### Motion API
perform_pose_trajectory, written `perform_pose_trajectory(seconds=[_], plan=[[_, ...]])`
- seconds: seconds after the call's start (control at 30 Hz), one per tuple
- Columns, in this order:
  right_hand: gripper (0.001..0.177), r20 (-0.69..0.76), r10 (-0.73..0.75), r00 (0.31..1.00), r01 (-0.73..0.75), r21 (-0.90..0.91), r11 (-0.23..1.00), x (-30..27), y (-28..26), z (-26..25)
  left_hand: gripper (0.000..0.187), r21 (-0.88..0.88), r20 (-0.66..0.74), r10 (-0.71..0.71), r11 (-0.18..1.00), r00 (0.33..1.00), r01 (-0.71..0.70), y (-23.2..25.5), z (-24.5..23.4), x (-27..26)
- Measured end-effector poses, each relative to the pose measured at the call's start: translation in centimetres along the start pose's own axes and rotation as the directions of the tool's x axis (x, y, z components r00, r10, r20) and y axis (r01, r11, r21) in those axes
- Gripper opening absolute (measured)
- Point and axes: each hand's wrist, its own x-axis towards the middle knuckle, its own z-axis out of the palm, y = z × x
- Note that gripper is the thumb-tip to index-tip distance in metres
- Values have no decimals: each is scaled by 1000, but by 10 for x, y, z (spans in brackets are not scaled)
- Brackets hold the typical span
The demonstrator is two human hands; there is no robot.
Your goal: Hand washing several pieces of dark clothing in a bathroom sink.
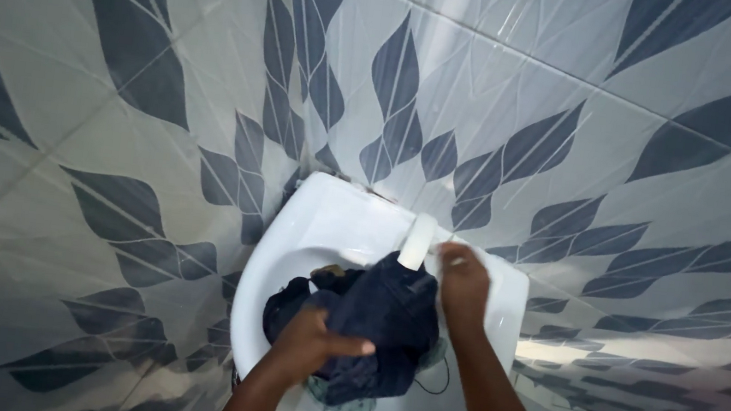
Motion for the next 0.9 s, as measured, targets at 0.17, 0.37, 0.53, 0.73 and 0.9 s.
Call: perform_pose_trajectory(seconds=[0.17, 0.37, 0.53, 0.73, 0.9], plan=[[37, -21, -454, 891, 432, -269, 861, 29, 12, -9, 50, -482, -167, -208, 870, 964, 104, 5, 17, 13], [32, 186, -375, 908, 410, -219, 885, 2, 15, -23, 37, -716, -278, -363, 696, 889, 60, -32, 47, 77], [41, 330, -495, 804, 545, -76, 835, -22, 61, -46, 46, -560, -355, -215, 828, 910, -22, -88, 62, 148], [28, -96, -65, 993, 42, -225, 973, -7, 77, -73, 47, -513, -498, -311, 859, 810, 15, -112, 66, 208], [57, 406, -482, 777, 606, -690, 396, 25, 66, -61, 56, 90, -724, -72, 976, 686, 198, -162, 66, 250]])
